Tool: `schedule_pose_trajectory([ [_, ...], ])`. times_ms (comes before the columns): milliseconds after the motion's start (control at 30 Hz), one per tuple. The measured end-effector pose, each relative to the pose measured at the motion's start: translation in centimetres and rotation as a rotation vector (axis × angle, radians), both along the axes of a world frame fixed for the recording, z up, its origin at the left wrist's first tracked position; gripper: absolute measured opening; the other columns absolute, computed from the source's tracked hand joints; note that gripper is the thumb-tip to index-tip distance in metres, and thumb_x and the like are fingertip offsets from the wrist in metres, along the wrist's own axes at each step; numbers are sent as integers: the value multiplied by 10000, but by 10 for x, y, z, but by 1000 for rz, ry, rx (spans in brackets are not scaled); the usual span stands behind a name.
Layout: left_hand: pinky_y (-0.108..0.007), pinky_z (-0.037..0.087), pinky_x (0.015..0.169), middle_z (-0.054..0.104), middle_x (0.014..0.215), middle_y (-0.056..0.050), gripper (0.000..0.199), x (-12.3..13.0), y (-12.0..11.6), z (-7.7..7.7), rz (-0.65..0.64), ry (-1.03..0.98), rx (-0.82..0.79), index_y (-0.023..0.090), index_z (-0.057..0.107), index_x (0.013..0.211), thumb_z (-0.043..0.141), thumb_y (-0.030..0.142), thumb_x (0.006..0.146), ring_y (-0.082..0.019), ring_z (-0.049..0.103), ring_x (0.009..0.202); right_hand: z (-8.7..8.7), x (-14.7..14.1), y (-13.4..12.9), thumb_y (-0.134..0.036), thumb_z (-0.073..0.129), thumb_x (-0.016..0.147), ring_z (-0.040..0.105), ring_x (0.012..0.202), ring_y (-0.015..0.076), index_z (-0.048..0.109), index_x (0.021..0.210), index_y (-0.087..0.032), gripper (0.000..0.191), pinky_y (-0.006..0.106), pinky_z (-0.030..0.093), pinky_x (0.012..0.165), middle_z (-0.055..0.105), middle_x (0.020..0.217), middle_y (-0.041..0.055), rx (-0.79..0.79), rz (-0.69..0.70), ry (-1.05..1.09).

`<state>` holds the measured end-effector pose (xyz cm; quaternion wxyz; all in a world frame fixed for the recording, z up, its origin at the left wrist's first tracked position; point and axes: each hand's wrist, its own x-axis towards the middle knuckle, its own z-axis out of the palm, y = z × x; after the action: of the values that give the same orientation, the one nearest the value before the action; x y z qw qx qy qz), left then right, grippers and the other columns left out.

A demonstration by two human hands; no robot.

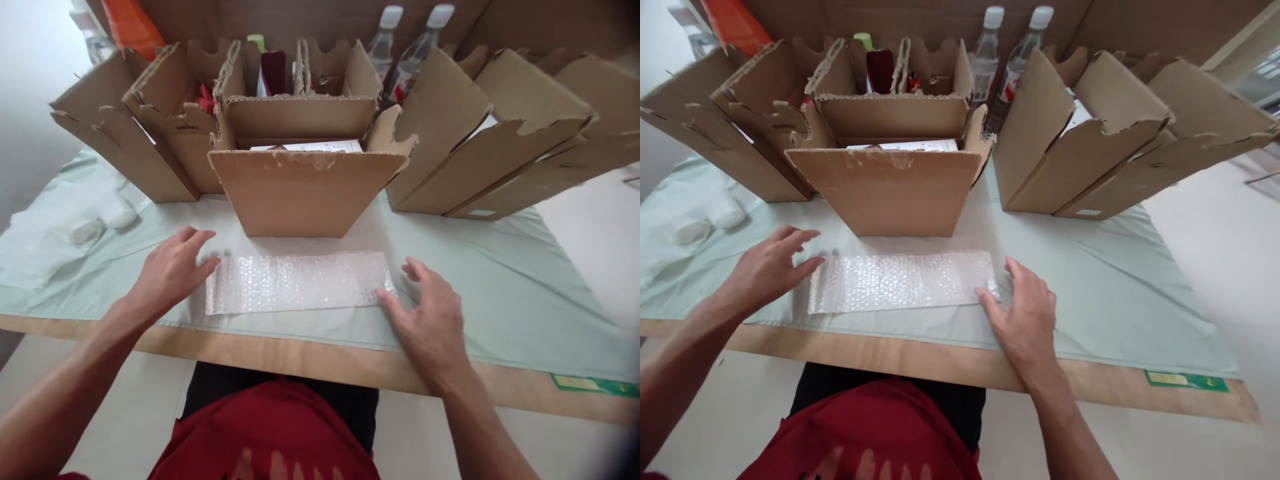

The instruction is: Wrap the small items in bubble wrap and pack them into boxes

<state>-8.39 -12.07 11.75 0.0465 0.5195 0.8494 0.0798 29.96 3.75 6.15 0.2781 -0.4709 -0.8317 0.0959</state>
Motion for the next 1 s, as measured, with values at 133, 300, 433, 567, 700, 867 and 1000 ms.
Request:
schedule_pose_trajectory([
  [133, -530, 498, 1051, 574, 1415, -178, 393, 44, -22, -13, -120, 138, 365, 201, 588, 1341, 564, 313, 965, -359, 590, 1267, 20, -7, -4, -490, 544, 998, 622, 1215, 385, 593, 1361, -223, 453, 602, 493, 999, 656, 1329, 175, 54, 117, -7],
  [300, -580, 267, 1249, 464, 1582, -180, 524, 106, -23, -36, -598, -17, 156, 171, 500, 1462, 605, 315, 969, -369, 364, 1509, 22, -90, -22, -280, 478, 1022, 532, 1373, 325, 551, 1437, -175, 434, 512, 483, 1078, 521, 1538, 163, 44, 599, -186],
  [433, -659, 94, 1262, 382, 1653, -151, 630, 94, -32, -55, -517, -95, 33, 227, 451, 1531, 577, 517, 986, -399, 261, 1560, -6, -108, -23, -342, 498, 1020, 458, 1441, 354, 536, 1473, -144, 496, 543, 428, 1128, 481, 1576, 170, 19, 737, -322],
  [567, -607, 66, 1283, 298, 1701, -91, 645, 64, -54, -60, -475, -152, 21, 311, 386, 1575, 552, 544, 997, -356, 165, 1597, -25, -60, -13, -415, 414, 1055, 373, 1504, 331, 439, 1549, -179, 547, 550, 357, 1178, 432, 1616, 143, 63, 580, -330],
  [700, -593, 92, 1286, 285, 1709, -67, 632, 55, -63, -59, -508, -164, 46, 332, 340, 1597, 532, 492, 1017, -347, 180, 1594, -16, -14, -13, -411, 335, 1074, 407, 1487, 318, 464, 1529, -196, 519, 546, 375, 1156, 468, 1595, 126, 13, 407, -371],
  [867, -530, 316, 1227, 446, 1613, -98, 484, 42, -63, -50, -431, -115, 196, 293, 461, 1510, 475, 395, 1037, -328, 357, 1523, 6, 1, 7, -443, 359, 1054, 591, 1304, 321, 675, 1267, -208, 448, 543, 445, 1073, 672, 1369, 123, -41, 202, -229],
  [1000, -575, 457, 1049, 656, 1283, -181, 430, 23, -58, -45, -127, 116, 256, 202, 641, 1264, 523, 493, 970, -400, 579, 1247, 6, -12, 42, -468, 487, 958, 548, 1338, 388, 634, 1320, -153, 501, 600, 435, 1064, 604, 1443, 189, -71, 165, -241],
])
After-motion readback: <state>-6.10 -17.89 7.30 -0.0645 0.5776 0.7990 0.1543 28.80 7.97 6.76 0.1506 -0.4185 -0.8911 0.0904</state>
